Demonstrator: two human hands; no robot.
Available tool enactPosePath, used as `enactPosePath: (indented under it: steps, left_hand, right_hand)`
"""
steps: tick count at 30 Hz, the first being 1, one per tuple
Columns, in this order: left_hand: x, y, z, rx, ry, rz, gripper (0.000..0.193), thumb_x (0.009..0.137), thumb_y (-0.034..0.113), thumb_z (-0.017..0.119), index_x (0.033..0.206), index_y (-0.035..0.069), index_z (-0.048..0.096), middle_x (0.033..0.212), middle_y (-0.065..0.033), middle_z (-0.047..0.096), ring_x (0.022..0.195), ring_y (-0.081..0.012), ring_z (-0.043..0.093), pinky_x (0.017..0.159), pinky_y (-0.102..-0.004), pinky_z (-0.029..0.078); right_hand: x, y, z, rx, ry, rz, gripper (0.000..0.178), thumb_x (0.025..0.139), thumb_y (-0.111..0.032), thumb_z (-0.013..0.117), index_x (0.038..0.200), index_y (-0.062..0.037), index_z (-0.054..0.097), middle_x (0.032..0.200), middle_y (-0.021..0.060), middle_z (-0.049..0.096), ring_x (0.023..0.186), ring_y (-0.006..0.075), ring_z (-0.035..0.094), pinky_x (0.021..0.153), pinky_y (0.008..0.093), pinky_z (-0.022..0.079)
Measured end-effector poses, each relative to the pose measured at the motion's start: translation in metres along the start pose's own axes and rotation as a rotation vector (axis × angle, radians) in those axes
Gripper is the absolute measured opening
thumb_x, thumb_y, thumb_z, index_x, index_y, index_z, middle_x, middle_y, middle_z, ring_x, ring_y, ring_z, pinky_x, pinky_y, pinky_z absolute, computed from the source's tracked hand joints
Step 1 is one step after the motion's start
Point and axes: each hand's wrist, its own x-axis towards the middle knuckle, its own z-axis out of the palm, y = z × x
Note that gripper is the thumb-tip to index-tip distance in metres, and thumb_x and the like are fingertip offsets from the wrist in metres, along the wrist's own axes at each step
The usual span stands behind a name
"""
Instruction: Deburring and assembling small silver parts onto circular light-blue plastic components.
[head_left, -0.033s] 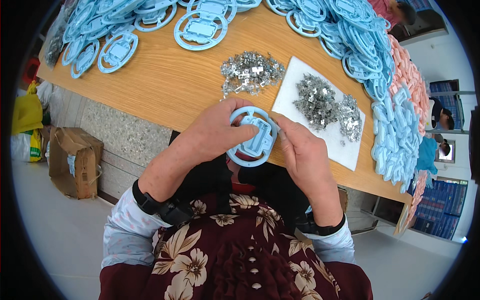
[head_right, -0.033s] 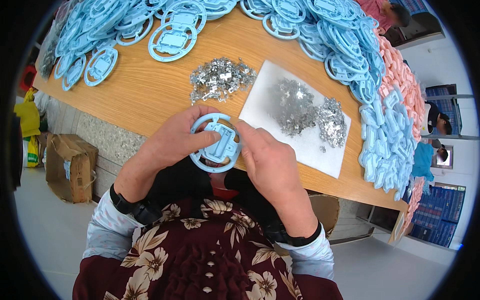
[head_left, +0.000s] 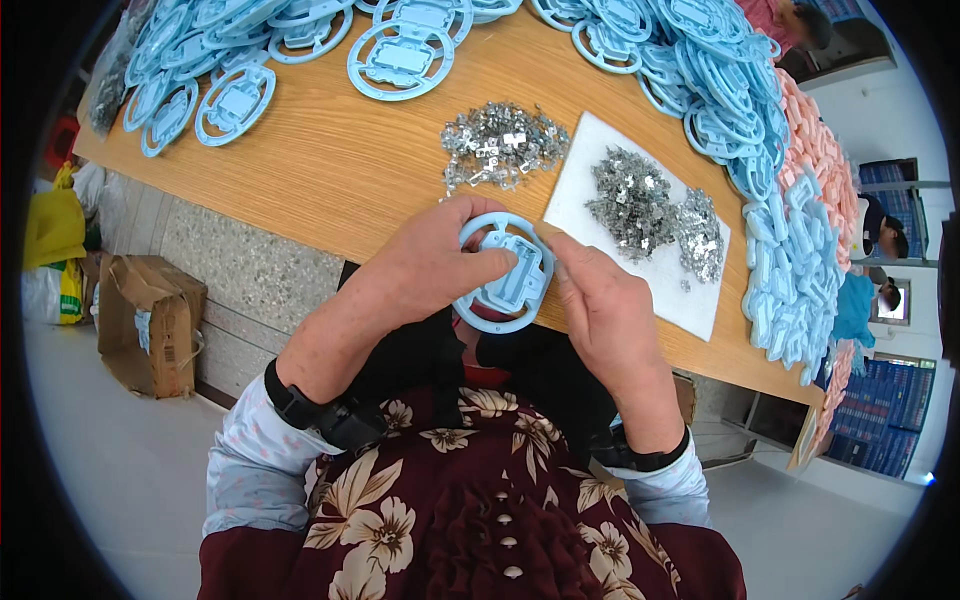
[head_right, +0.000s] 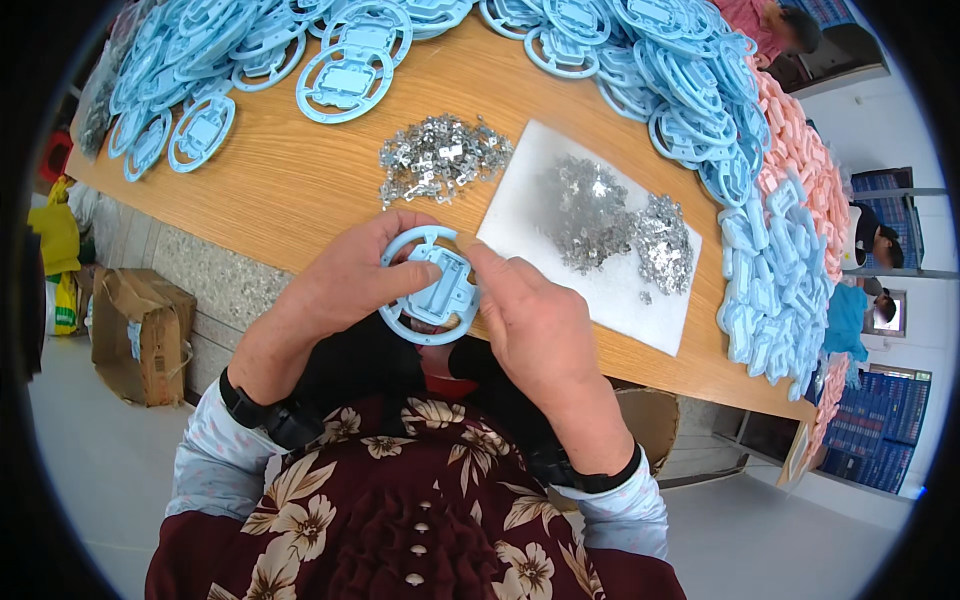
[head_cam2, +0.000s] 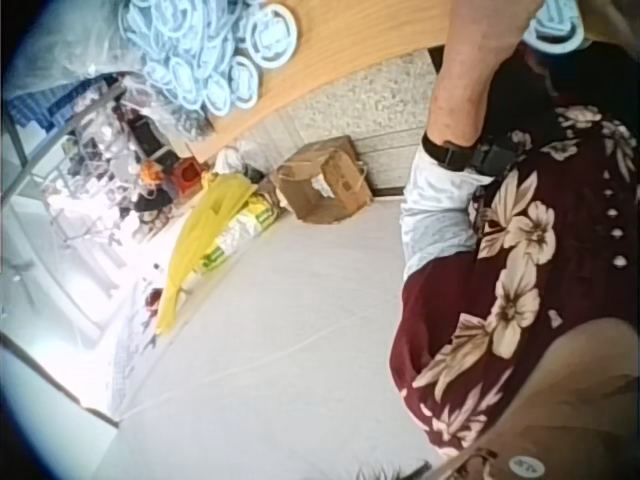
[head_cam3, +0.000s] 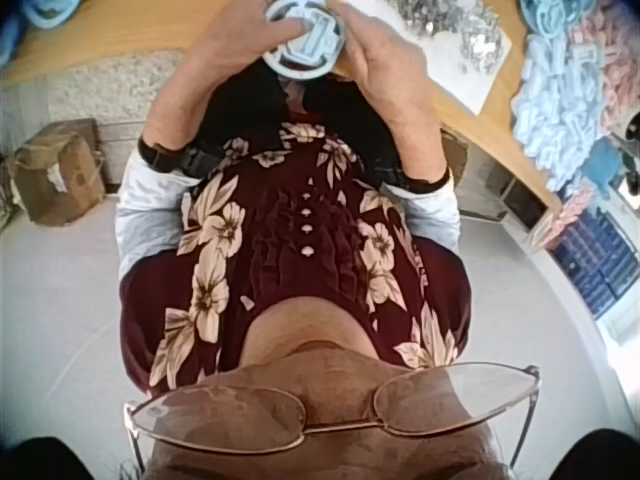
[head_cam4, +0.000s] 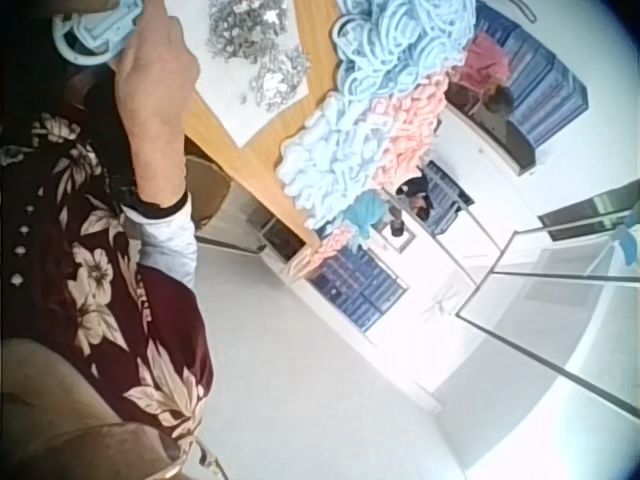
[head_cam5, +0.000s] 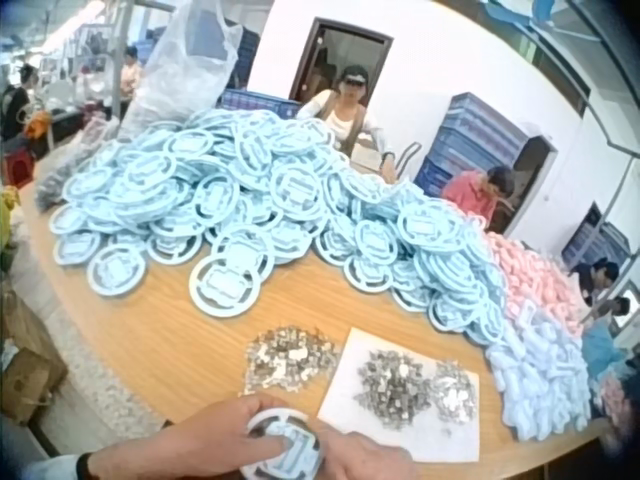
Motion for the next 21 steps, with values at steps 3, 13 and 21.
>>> enactPosePath:
  steps: [3,13,21]
  left_hand:
    - [0.002,-0.001,-0.001,0.074,-0.012,-0.008,0.05,0.09,0.019,0.07,0.131,-0.005,0.054,0.111,-0.0084,0.066,0.1,-0.0125,0.063,0.087,-0.0277,0.052]
    - [-0.005,0.007,-0.003,-0.258,-0.076,-0.021,0.05,0.093,0.015,0.069,0.135,-0.003,0.05,0.116,-0.0076,0.065,0.104,-0.0122,0.063,0.09,-0.028,0.053]
    - [-0.009,0.008,0.004,-0.42,-0.149,-0.076,0.045,0.095,0.011,0.064,0.135,-0.003,0.049,0.12,-0.0088,0.065,0.108,-0.0134,0.064,0.093,-0.0296,0.053]
  right_hand:
    - [0.003,-0.011,0.007,-0.078,-0.109,-0.024,0.044,0.089,-0.01,0.064,0.133,-0.012,0.06,0.089,0.0136,0.068,0.079,0.0348,0.068,0.068,0.0436,0.055]
    - [0.0,0.0,0.008,0.416,0.098,0.328,0.028,0.102,-0.02,0.061,0.123,-0.0009,0.062,0.081,0.0036,0.065,0.07,0.0109,0.06,0.064,0.027,0.048]
    - [-0.001,0.01,0.002,1.206,-0.114,0.578,0.022,0.104,-0.02,0.059,0.115,-0.0006,0.063,0.089,-0.0036,0.064,0.072,0.0003,0.054,0.058,0.0185,0.042]
